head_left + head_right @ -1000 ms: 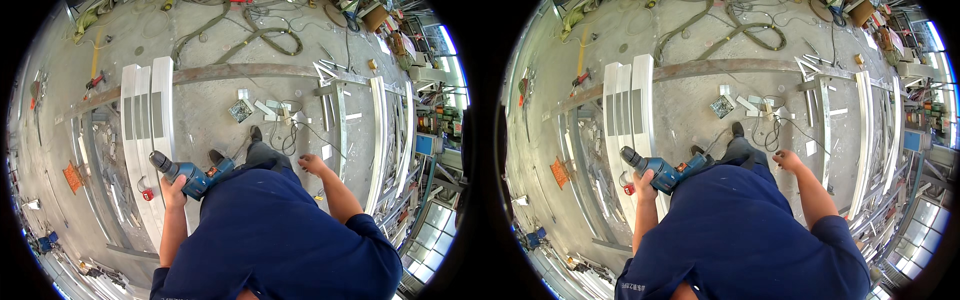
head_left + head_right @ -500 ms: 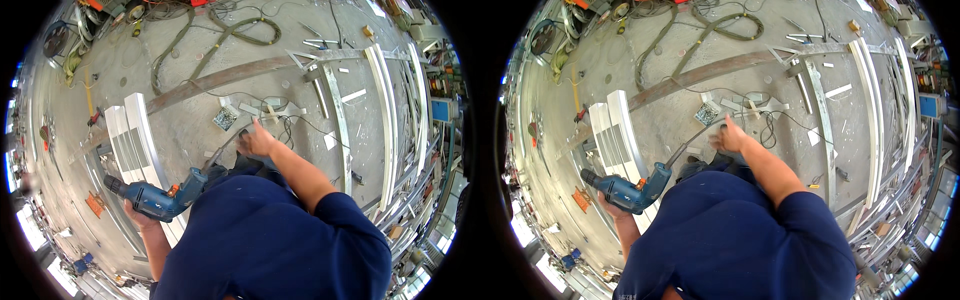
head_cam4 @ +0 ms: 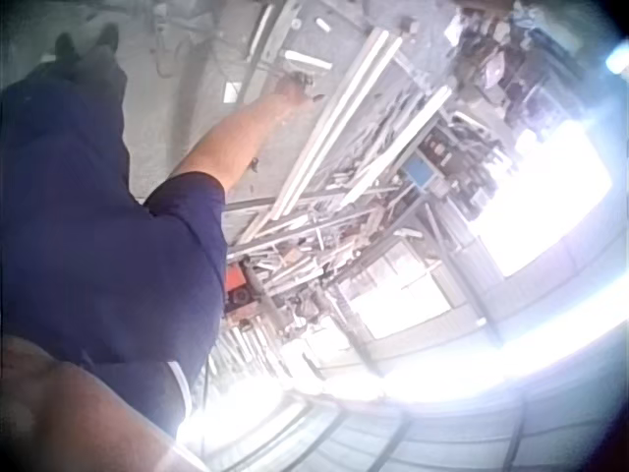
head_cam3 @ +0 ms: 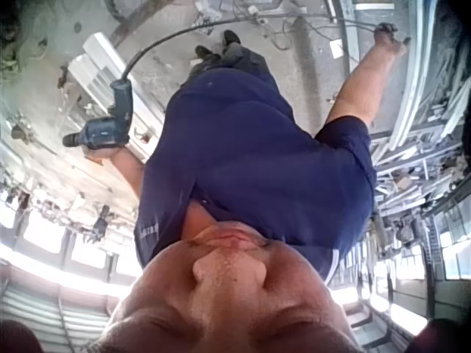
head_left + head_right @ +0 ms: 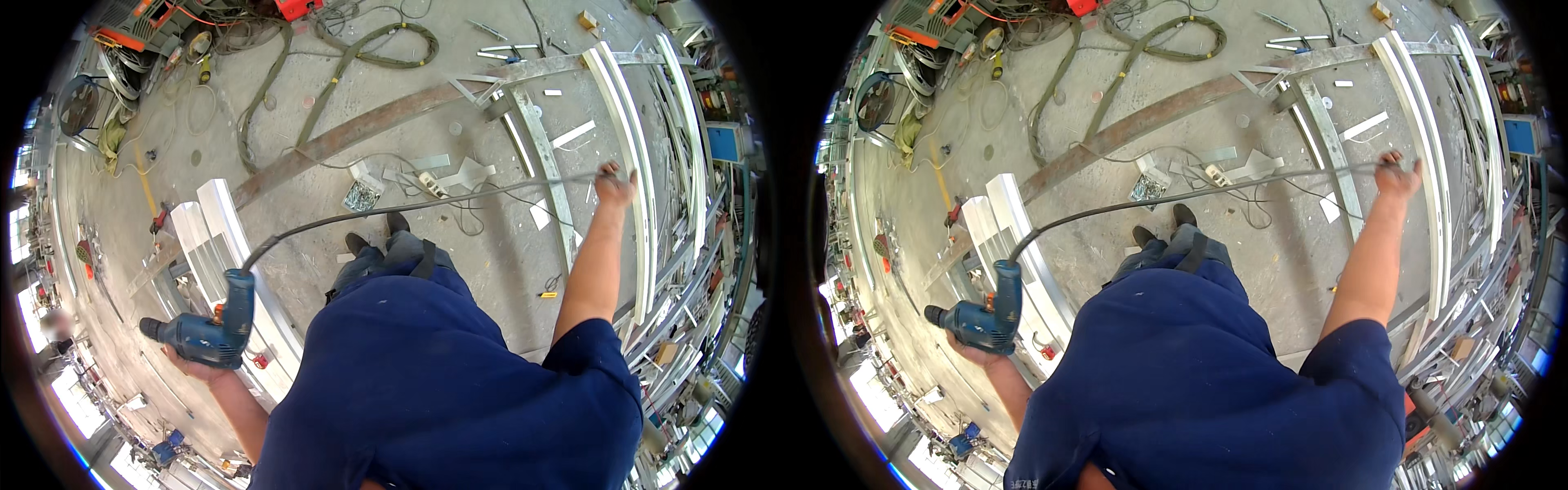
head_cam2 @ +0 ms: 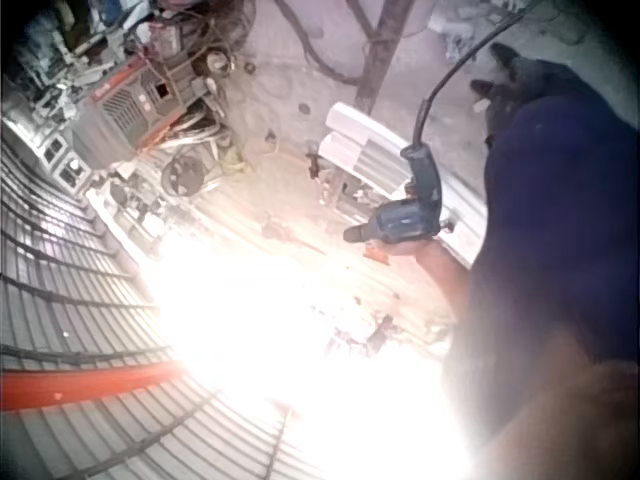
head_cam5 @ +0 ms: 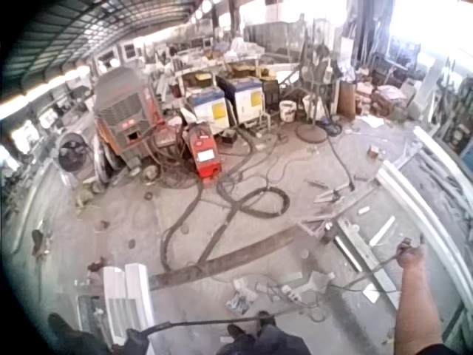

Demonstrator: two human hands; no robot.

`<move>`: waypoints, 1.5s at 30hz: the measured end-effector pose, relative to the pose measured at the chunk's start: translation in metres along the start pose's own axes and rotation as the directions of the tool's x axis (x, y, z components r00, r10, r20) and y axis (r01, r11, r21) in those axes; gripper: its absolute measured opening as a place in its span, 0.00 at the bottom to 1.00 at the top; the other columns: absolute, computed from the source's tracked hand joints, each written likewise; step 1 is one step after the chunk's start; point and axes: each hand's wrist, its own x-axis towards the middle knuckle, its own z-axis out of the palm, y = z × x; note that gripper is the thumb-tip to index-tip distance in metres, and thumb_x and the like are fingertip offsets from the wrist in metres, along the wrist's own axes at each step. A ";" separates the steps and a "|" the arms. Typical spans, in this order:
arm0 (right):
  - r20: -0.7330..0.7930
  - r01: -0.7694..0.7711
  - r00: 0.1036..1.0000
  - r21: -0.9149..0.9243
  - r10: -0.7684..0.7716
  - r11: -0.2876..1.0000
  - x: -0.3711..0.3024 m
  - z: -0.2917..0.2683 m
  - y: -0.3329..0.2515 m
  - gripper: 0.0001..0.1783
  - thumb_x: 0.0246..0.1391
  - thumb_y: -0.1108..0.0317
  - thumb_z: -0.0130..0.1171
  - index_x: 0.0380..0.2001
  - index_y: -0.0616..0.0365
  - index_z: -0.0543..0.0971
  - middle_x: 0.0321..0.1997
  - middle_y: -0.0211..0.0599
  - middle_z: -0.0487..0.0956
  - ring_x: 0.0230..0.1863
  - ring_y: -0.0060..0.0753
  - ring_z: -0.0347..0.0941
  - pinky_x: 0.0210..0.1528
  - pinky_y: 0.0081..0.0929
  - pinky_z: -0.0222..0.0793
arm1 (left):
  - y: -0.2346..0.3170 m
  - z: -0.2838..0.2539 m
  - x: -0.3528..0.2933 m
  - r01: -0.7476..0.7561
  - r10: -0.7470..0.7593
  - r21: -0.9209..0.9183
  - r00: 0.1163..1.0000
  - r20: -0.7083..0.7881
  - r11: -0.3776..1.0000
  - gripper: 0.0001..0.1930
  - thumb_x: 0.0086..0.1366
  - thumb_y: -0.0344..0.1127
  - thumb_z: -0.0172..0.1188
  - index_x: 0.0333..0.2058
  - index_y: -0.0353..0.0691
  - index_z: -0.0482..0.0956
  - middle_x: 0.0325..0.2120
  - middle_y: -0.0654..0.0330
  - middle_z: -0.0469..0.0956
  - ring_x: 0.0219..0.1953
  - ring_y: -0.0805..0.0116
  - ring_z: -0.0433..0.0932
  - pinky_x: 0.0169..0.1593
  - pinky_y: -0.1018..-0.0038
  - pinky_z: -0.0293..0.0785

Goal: The person arranges several small metal pieces on a larger metal sheet, then uses a power drill to fasten them in place. The person handles the metal pieces and drill throughout the process.

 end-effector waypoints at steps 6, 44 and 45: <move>-0.040 0.084 0.996 0.100 -0.080 0.991 -0.033 -0.001 -0.059 0.24 0.59 0.49 0.54 0.36 0.62 0.64 0.28 0.34 0.62 0.24 0.29 0.57 0.25 0.27 0.55 | 0.021 -0.008 0.009 -0.117 0.118 0.020 0.990 -0.081 0.993 0.25 0.61 0.56 0.56 0.47 0.42 0.75 0.44 0.51 0.78 0.47 0.52 0.79 0.56 0.52 0.74; -0.105 -0.012 0.994 -0.436 -0.038 0.900 -0.088 0.051 0.112 0.19 0.60 0.53 0.57 0.30 0.57 0.65 0.24 0.28 0.63 0.23 0.26 0.55 0.25 0.24 0.52 | 0.019 -0.064 0.086 -0.124 0.115 -0.033 0.972 -0.206 0.992 0.26 0.64 0.57 0.52 0.46 0.38 0.74 0.37 0.53 0.80 0.37 0.57 0.81 0.44 0.58 0.81; -0.165 0.022 0.981 -0.433 -0.103 0.901 -0.093 0.048 0.114 0.19 0.60 0.53 0.57 0.29 0.56 0.64 0.24 0.28 0.63 0.23 0.26 0.56 0.25 0.24 0.53 | 0.021 -0.069 0.097 -0.128 0.118 -0.039 0.976 -0.185 0.991 0.26 0.64 0.57 0.52 0.46 0.38 0.74 0.37 0.53 0.80 0.37 0.58 0.81 0.43 0.59 0.81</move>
